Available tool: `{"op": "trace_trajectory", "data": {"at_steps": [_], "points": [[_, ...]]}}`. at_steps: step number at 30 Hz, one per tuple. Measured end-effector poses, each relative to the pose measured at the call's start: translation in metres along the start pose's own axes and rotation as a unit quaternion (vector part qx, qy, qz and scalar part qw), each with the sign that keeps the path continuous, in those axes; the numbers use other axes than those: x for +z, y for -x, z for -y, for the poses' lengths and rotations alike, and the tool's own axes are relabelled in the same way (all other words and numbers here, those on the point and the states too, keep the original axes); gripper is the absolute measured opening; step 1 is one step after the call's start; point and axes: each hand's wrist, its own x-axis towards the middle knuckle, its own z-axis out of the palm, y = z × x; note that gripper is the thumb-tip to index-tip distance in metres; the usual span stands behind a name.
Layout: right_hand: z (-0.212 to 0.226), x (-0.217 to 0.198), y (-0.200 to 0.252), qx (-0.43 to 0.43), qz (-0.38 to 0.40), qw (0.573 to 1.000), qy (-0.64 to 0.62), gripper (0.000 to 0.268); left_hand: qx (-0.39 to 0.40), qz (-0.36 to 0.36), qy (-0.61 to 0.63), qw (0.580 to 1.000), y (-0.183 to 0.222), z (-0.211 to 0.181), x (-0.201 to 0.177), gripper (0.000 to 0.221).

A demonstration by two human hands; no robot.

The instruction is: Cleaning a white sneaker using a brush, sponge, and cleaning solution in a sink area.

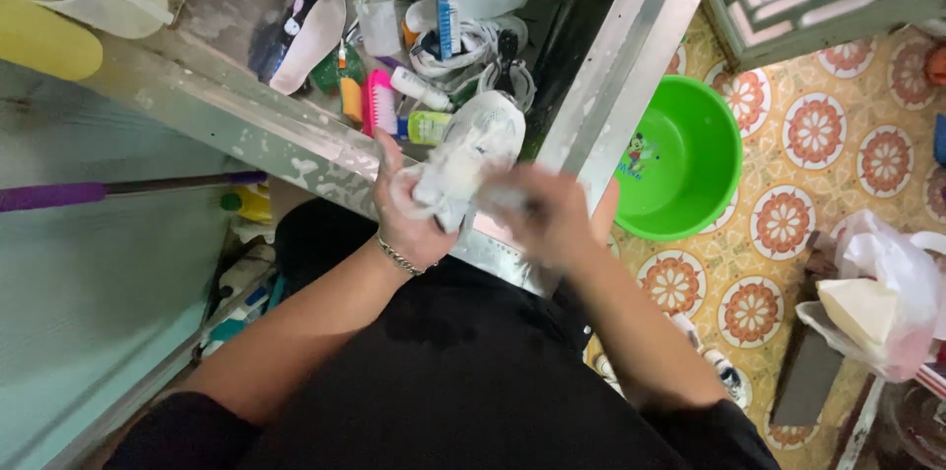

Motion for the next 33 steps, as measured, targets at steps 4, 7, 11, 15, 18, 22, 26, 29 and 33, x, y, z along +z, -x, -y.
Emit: {"op": "trace_trajectory", "data": {"at_steps": [4, 7, 11, 15, 18, 22, 26, 29, 33], "points": [[-0.031, -0.003, 0.018, -0.002, -0.001, 1.0, -0.017, 0.025, -0.021, 0.014, 0.068, 0.997, 0.013, -0.001, 0.001, 0.14], [-0.038, -0.009, 0.019, 0.033, -0.044, 0.994, 0.097, 0.035, -0.03, -0.082, 0.008, 0.996, 0.005, -0.009, -0.013, 0.148], [-0.027, 0.012, 0.029, 0.035, -0.038, 0.999, -0.013, 0.024, -0.043, -0.062, 0.031, 0.997, 0.02, -0.007, 0.032, 0.144], [-0.07, -0.019, 0.032, 0.025, -0.105, 0.992, 0.061, 0.028, 0.033, -0.106, -0.027, 0.993, 0.009, -0.011, 0.028, 0.137], [0.03, 0.024, 0.019, -0.001, -0.066, 0.998, 0.023, 0.017, 0.064, -0.106, 0.058, 0.991, 0.037, -0.012, 0.112, 0.108], [-0.061, -0.006, 0.037, -0.013, -0.092, 0.996, 0.0, 0.029, 0.059, -0.112, 0.057, 0.99, 0.035, -0.012, 0.111, 0.107], [-0.027, 0.024, 0.029, -0.018, -0.104, 0.994, 0.032, 0.023, 0.068, -0.109, 0.055, 0.99, 0.026, -0.017, 0.112, 0.105], [-0.05, 0.028, 0.024, -0.034, -0.093, 0.995, -0.01, 0.024, 0.072, -0.114, 0.044, 0.99, 0.028, -0.025, 0.11, 0.104], [-0.103, 0.004, 0.025, -0.068, -0.15, 0.986, 0.037, 0.029, 0.077, -0.114, 0.04, 0.99, 0.026, -0.024, 0.109, 0.102]]}}
